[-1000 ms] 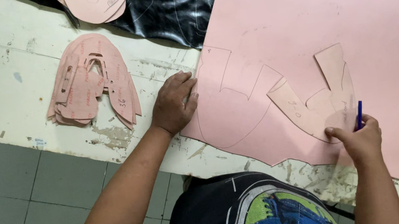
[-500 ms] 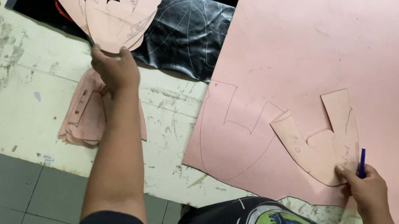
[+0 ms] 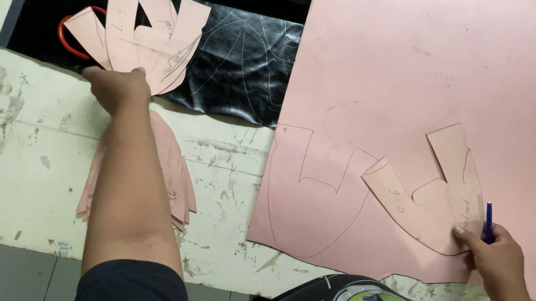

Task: The person places paper templates on a large pink sheet, traces their outlines with a blue pen, then uses scissors to cut out the traced shapes. The cut pieces are set aside on the table.

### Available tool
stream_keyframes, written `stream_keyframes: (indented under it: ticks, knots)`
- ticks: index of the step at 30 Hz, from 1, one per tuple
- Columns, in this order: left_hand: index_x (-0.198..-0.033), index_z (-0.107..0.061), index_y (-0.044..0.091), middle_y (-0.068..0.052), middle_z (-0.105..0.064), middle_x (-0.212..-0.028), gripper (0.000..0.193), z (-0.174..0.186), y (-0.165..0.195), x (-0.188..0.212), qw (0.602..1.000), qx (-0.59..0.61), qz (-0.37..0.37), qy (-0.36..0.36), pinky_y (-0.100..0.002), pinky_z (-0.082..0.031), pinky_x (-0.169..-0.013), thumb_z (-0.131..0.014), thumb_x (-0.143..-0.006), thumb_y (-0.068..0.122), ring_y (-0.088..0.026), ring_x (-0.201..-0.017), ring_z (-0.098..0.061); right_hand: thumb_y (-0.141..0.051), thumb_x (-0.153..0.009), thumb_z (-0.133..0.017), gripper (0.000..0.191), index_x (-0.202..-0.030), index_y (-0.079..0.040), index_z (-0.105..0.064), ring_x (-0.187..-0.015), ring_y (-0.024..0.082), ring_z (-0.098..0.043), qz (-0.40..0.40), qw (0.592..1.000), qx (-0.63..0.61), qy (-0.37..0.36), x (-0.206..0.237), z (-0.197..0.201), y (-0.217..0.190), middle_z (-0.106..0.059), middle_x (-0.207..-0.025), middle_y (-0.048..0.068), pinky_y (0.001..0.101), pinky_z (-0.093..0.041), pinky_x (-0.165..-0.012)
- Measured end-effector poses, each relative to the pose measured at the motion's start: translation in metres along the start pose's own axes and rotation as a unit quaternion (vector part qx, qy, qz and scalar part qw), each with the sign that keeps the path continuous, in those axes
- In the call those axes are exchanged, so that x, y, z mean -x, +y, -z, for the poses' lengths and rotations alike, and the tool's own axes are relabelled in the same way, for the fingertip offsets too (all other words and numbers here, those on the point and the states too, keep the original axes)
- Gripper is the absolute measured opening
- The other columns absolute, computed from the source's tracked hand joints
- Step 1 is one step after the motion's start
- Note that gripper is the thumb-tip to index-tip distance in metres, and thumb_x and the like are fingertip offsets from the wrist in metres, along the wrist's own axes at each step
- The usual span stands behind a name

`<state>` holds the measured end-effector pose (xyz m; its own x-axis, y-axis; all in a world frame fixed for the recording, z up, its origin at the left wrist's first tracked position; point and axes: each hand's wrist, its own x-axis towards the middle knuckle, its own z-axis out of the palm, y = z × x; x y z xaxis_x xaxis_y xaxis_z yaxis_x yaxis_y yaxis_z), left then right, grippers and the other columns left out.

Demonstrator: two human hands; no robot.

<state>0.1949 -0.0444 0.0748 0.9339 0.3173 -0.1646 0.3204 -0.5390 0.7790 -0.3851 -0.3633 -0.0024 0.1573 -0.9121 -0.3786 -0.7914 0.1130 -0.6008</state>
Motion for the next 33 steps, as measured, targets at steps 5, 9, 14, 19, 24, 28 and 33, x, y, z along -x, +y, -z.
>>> stream_keyframes:
  ticks: [5,9,14,19,24,28,33]
  knots:
    - [-0.106,-0.066,-0.005,-0.019,-0.076,-0.108,0.024,-0.003,-0.005,-0.013,0.958,0.283,0.038,-0.035,-0.030,-0.062,-0.077,-0.072,-0.083,0.002,-0.024,-0.095,-0.078,-0.021,-0.085,-0.082,0.032,-0.102,0.003,-0.068,-0.061,0.020,-0.059,-0.011,0.998,-0.058,-0.012,-0.011,-0.002,0.001,-0.065,-0.077,0.010,0.0342,-0.047,-0.053]
    - [-0.105,-0.062,-0.002,-0.011,-0.066,-0.090,0.012,-0.009,-0.016,0.013,0.888,0.456,0.047,-0.041,-0.030,-0.050,-0.056,-0.061,-0.093,0.003,-0.014,-0.067,-0.058,-0.018,-0.096,-0.075,0.018,-0.103,-0.003,-0.066,-0.067,0.014,-0.055,-0.023,0.973,-0.228,-0.033,-0.030,0.016,0.019,-0.064,-0.082,0.004,0.0284,-0.045,-0.057]
    - [-0.107,-0.058,0.002,-0.006,-0.068,-0.092,0.006,-0.010,-0.056,0.085,0.859,0.500,0.005,-0.109,-0.023,-0.042,-0.055,-0.056,-0.103,-0.001,-0.010,-0.067,-0.055,-0.015,-0.102,-0.071,0.017,-0.113,-0.005,-0.062,-0.066,0.010,-0.054,0.039,0.924,-0.380,0.011,-0.056,0.049,0.034,-0.063,-0.088,0.001,0.0238,-0.044,-0.056]
    - [-0.101,-0.064,0.005,-0.005,-0.067,-0.082,0.011,-0.020,-0.097,0.193,0.885,0.406,0.139,-0.179,-0.021,-0.051,-0.057,-0.072,-0.095,0.011,-0.011,-0.066,-0.059,-0.012,-0.100,-0.073,0.031,-0.126,-0.005,-0.057,-0.064,0.008,-0.055,0.034,0.947,-0.282,0.152,-0.046,0.060,0.022,-0.063,-0.092,0.002,0.0215,-0.042,-0.050]
    - [-0.095,-0.067,0.011,-0.003,-0.067,-0.081,0.010,-0.040,-0.148,0.330,0.832,0.302,0.071,-0.460,-0.023,-0.053,-0.061,-0.074,-0.090,0.014,-0.010,-0.066,-0.060,-0.024,-0.092,-0.067,0.035,-0.120,-0.004,-0.062,-0.055,0.006,-0.058,0.003,0.937,-0.324,-0.129,0.020,0.018,0.010,-0.074,-0.096,0.003,0.0179,-0.037,-0.041]
    - [-0.094,-0.068,0.004,-0.002,-0.069,-0.078,0.014,-0.042,-0.183,0.393,0.765,0.242,-0.058,-0.594,-0.024,-0.053,-0.060,-0.074,-0.092,0.016,-0.009,-0.065,-0.061,-0.020,-0.096,-0.074,0.022,-0.104,-0.004,-0.062,-0.048,0.009,-0.049,0.030,0.927,-0.330,-0.175,0.058,-0.016,0.028,-0.061,-0.070,0.008,0.0208,-0.036,-0.040]
    - [-0.095,-0.070,0.000,-0.003,-0.068,-0.079,0.019,-0.029,-0.191,0.404,0.823,0.198,-0.095,-0.523,-0.025,-0.054,-0.060,-0.070,-0.097,0.020,-0.009,-0.066,-0.061,-0.015,-0.091,-0.077,0.018,-0.094,-0.007,-0.062,-0.055,0.007,-0.053,0.032,0.935,-0.345,-0.081,0.052,0.019,0.063,-0.064,-0.074,0.001,0.0204,-0.037,-0.044]
